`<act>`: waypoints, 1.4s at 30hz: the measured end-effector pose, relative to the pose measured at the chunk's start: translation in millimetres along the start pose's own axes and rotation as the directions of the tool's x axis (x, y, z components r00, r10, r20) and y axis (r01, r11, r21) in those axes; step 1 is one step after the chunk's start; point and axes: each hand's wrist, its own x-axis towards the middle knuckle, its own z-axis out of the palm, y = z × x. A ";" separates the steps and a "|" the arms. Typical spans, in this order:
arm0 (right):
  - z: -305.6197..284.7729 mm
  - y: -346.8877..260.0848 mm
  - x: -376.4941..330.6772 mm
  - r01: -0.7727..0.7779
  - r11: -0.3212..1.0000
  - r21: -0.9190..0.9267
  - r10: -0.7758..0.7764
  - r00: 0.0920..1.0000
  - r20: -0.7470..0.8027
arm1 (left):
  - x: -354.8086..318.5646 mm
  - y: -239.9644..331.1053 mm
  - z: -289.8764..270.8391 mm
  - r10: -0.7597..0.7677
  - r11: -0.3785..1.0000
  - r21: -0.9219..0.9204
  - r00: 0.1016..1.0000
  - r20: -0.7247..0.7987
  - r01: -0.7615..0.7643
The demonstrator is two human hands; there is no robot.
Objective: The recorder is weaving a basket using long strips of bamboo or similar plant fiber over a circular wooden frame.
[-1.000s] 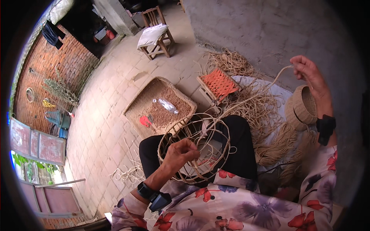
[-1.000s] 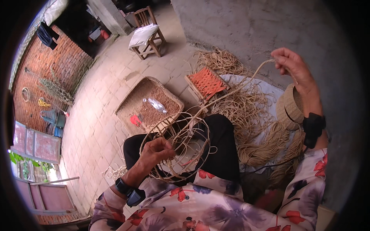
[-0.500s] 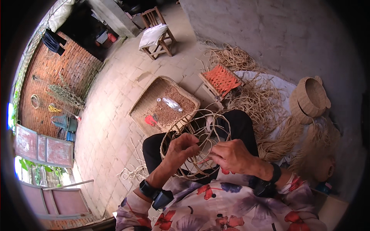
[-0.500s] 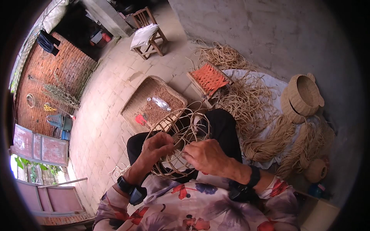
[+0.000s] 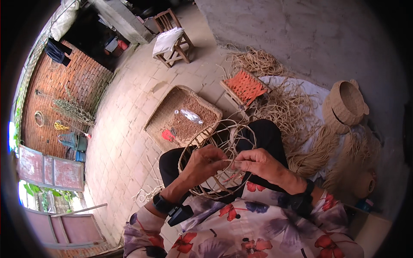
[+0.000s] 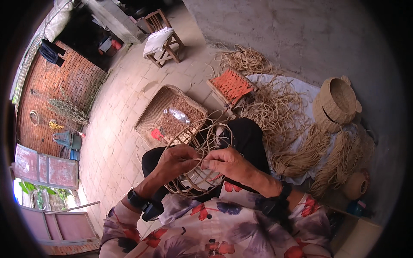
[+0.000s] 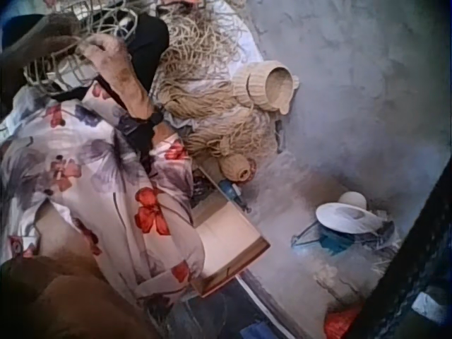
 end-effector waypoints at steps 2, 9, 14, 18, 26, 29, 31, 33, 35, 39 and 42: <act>-8.9 -3.5 -1.7 0.030 1.000 -0.001 -0.030 0.997 -0.074 | -3.2 -1.9 2.4 -0.018 0.988 -0.156 0.997 -0.075 0.006; -27.1 -38.7 28.9 0.260 0.799 -0.543 -0.425 0.882 -0.203 | -1.5 -2.9 0.3 -0.355 0.768 -0.571 0.935 -0.004 0.289; -19.8 -12.0 78.0 0.305 0.511 -0.804 -0.296 0.940 0.168 | 1.6 -2.7 1.5 -0.330 0.821 -0.494 0.944 0.001 0.287; -22.8 -25.0 87.4 0.213 -0.027 -0.977 -0.625 0.759 0.183 | -0.8 -9.8 3.0 -0.323 0.843 -0.458 0.946 -0.015 0.281; -236.3 -49.2 36.5 -0.592 -0.079 -0.802 -0.646 0.643 -0.411 | 0.3 -10.5 8.6 -0.216 0.914 -0.366 0.973 -0.077 0.174; -233.8 -31.1 7.7 -0.515 -0.038 -0.856 -0.550 0.726 -0.412 | -1.4 -3.8 9.6 -0.212 0.959 -0.216 0.972 -0.104 0.186; -197.7 -35.1 1.3 -0.322 0.261 -0.910 -0.401 0.822 -0.406 | -5.2 -4.8 8.6 -0.156 0.984 -0.103 0.979 -0.132 0.143; -146.4 -31.4 -3.1 -0.047 0.609 -0.791 -0.382 0.857 -0.345 | -3.2 -5.5 11.7 -0.151 0.969 -0.215 0.980 -0.130 0.121; -97.5 -32.2 -9.6 0.087 0.736 -0.671 -0.341 0.904 -0.257 | -3.3 -6.4 12.3 -0.173 0.938 -0.322 0.978 -0.118 0.128; -44.6 -17.2 -10.0 0.335 0.705 -0.625 -0.464 0.884 -0.050 | -1.0 -6.6 9.8 -0.309 0.784 -0.560 0.951 0.023 0.268; -25.3 -22.0 -7.7 0.404 0.728 -0.554 -0.520 0.852 -0.062 | 1.0 -3.1 4.0 -0.366 0.676 -0.638 0.919 0.145 0.369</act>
